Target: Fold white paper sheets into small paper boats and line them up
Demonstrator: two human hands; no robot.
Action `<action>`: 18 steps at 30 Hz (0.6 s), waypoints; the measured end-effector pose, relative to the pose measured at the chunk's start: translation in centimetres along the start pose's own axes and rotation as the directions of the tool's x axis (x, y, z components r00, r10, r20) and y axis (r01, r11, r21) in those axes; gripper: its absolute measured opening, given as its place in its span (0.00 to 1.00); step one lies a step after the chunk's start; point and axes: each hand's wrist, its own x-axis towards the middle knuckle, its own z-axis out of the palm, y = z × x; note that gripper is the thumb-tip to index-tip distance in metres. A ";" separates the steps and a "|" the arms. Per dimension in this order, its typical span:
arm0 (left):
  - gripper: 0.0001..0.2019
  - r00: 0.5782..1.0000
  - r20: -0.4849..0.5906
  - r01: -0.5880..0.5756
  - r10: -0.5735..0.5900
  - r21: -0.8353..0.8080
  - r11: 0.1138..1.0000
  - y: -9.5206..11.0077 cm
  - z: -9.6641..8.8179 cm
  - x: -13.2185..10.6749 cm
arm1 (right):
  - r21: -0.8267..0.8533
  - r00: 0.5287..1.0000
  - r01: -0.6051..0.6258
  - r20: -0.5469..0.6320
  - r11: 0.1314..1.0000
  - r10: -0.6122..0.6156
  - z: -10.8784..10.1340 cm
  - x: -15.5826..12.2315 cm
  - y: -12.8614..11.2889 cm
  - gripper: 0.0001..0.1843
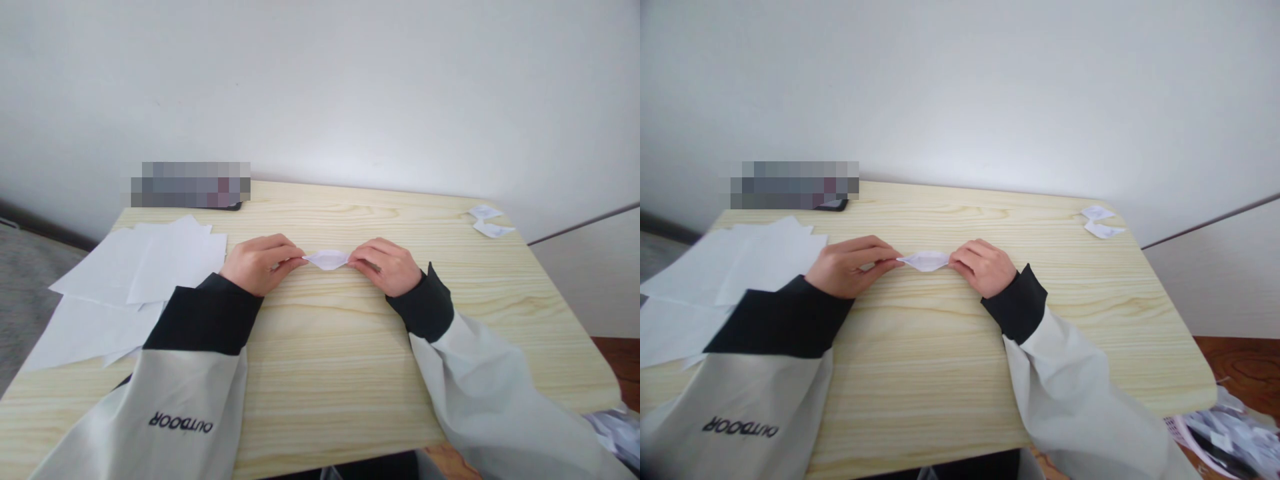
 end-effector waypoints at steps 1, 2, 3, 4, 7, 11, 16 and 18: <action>0.08 1.000 0.000 0.006 -0.006 -0.002 1.000 0.0 0.0 0.0 | 0.004 1.000 -0.004 -0.006 1.000 0.004 0.0 0.0 0.0 0.07; 0.08 1.000 0.002 0.014 -0.014 -0.005 1.000 0.0 0.0 0.0 | 0.009 1.000 -0.005 -0.011 1.000 0.005 0.0 0.0 -0.1 0.07; 0.09 1.000 0.004 0.026 -0.026 -0.010 1.000 -0.1 0.1 0.0 | 0.014 1.000 -0.003 -0.015 1.000 0.004 0.0 0.1 -0.1 0.08; 0.09 0.999 0.008 0.042 -0.042 -0.015 0.999 -0.1 0.1 -0.1 | 0.020 1.000 0.002 -0.016 1.000 -0.002 0.0 0.1 -0.1 0.08; 0.10 0.996 0.038 0.084 -0.083 -0.024 0.996 -0.3 0.1 -0.2 | 0.036 0.999 0.028 -0.023 0.999 -0.027 0.0 0.1 -0.2 0.07; 0.12 0.994 0.073 0.086 -0.084 -0.026 0.996 -0.6 0.2 -0.3 | 0.026 0.999 0.025 -0.022 0.999 -0.024 0.0 0.2 -0.3 0.06; 0.12 0.989 0.096 0.116 -0.113 -0.026 0.993 -0.2 0.1 -0.2 | 0.017 0.997 0.004 -0.075 1.000 -0.003 0.0 0.4 -0.7 0.04; 0.12 0.987 0.098 0.126 -0.123 -0.015 0.992 0.0 0.0 0.0 | 0.018 0.997 0.015 -0.076 1.000 -0.014 0.0 0.4 -0.9 0.03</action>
